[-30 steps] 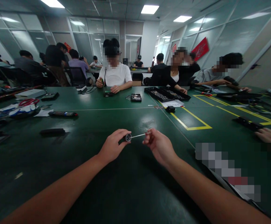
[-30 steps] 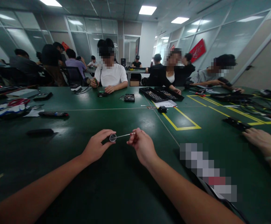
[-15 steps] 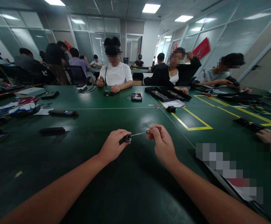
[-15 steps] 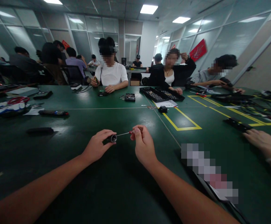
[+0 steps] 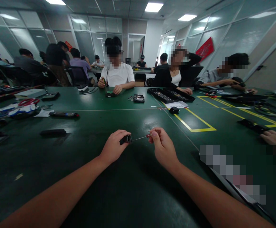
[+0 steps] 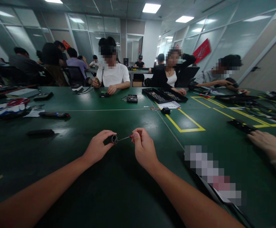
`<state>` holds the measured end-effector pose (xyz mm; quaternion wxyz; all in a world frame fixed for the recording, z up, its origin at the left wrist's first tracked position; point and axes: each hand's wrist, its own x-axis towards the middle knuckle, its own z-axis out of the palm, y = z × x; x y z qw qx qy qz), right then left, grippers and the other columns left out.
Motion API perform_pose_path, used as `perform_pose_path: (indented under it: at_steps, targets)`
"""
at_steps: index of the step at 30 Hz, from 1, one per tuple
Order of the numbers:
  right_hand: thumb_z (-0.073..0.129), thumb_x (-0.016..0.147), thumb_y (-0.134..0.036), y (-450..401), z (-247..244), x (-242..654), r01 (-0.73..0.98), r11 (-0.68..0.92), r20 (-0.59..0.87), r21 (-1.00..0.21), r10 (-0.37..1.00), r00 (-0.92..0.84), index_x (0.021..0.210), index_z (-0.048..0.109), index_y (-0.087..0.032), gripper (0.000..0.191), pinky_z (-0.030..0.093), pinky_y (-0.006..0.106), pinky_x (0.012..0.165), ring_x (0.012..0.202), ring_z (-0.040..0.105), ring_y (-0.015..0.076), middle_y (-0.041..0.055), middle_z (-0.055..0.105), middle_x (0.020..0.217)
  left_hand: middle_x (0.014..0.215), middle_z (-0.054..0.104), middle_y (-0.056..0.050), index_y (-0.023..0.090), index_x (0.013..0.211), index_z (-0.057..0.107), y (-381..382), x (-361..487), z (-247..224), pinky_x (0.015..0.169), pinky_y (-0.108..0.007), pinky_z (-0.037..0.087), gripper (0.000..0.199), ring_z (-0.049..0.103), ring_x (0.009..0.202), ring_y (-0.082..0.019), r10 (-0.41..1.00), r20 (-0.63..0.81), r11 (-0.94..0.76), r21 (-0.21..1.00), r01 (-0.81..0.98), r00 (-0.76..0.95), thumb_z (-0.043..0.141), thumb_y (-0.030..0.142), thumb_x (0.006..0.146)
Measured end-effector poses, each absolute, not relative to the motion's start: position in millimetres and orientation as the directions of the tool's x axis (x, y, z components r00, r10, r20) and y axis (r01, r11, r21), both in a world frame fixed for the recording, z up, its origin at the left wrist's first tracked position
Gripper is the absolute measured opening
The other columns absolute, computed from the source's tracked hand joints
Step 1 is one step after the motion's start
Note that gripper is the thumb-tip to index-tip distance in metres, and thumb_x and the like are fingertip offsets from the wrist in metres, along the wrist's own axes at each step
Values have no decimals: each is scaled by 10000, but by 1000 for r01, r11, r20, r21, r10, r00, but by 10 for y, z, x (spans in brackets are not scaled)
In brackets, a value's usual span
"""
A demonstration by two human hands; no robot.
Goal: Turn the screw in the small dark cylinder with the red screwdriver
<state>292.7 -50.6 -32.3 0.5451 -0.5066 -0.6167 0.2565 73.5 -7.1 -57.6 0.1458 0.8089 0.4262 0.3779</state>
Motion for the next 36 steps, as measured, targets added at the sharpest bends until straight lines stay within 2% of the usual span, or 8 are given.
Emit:
perform_pose_path:
  at_steps: [14, 22, 27, 31, 33, 36]
  targets:
    - [440, 1014, -428, -463, -295, 2931, 393, 292, 377, -872, 913, 158, 954, 575, -228, 249, 447, 353, 701, 735, 603, 207, 19, 625, 770, 1169, 681, -68, 192, 1155, 685, -89, 747, -529, 1013, -429, 513, 331, 642, 1107, -226, 827, 471, -553, 579, 599, 308, 739, 128, 835]
    - [443, 1019, -433, -452, -263, 2979, 371, 312, 417, -875, 875, 247, 977, 585, -239, 244, 451, 346, 710, 745, 605, 200, 13, 630, 797, 1223, 636, -87, 194, 1272, 636, -122, 727, -347, 1010, -400, 523, 332, 627, 1129, -220, 808, 513, -568, 552, 610, 289, 616, 296, 956]
    - [443, 1020, -433, -444, -245, 2985, 356, 324, 426, -877, 867, 260, 987, 582, -243, 237, 451, 350, 715, 762, 612, 203, 14, 633, 806, 1215, 646, -97, 191, 1259, 640, -101, 715, -164, 945, -384, 545, 326, 645, 1095, -235, 845, 369, -534, 549, 643, 387, 562, 262, 950]
    - [445, 1020, -427, -447, -240, 2988, 350, 332, 430, -876, 867, 253, 991, 582, -241, 232, 454, 352, 722, 753, 607, 200, 12, 630, 798, 1053, 706, -92, 194, 1107, 697, -40, 739, -239, 753, -326, 557, 279, 691, 914, -235, 861, 247, -506, 508, 697, 445, 585, 197, 851]
    - [444, 1021, -428, -448, -239, 2992, 346, 333, 428, -877, 868, 250, 998, 583, -240, 235, 456, 351, 725, 754, 608, 200, 11, 632, 800, 981, 719, -80, 214, 1051, 723, -10, 782, -317, 650, -292, 523, 248, 693, 820, -228, 859, 173, -502, 463, 730, 482, 633, 235, 821]
    - [444, 1020, -429, -443, -239, 2993, 350, 324, 422, -879, 871, 253, 997, 588, -240, 239, 455, 349, 724, 754, 611, 200, 11, 637, 798, 1007, 732, -82, 248, 1113, 741, 26, 875, -412, 610, -291, 496, 315, 702, 832, -256, 854, 112, -509, 384, 770, 508, 694, 363, 823]
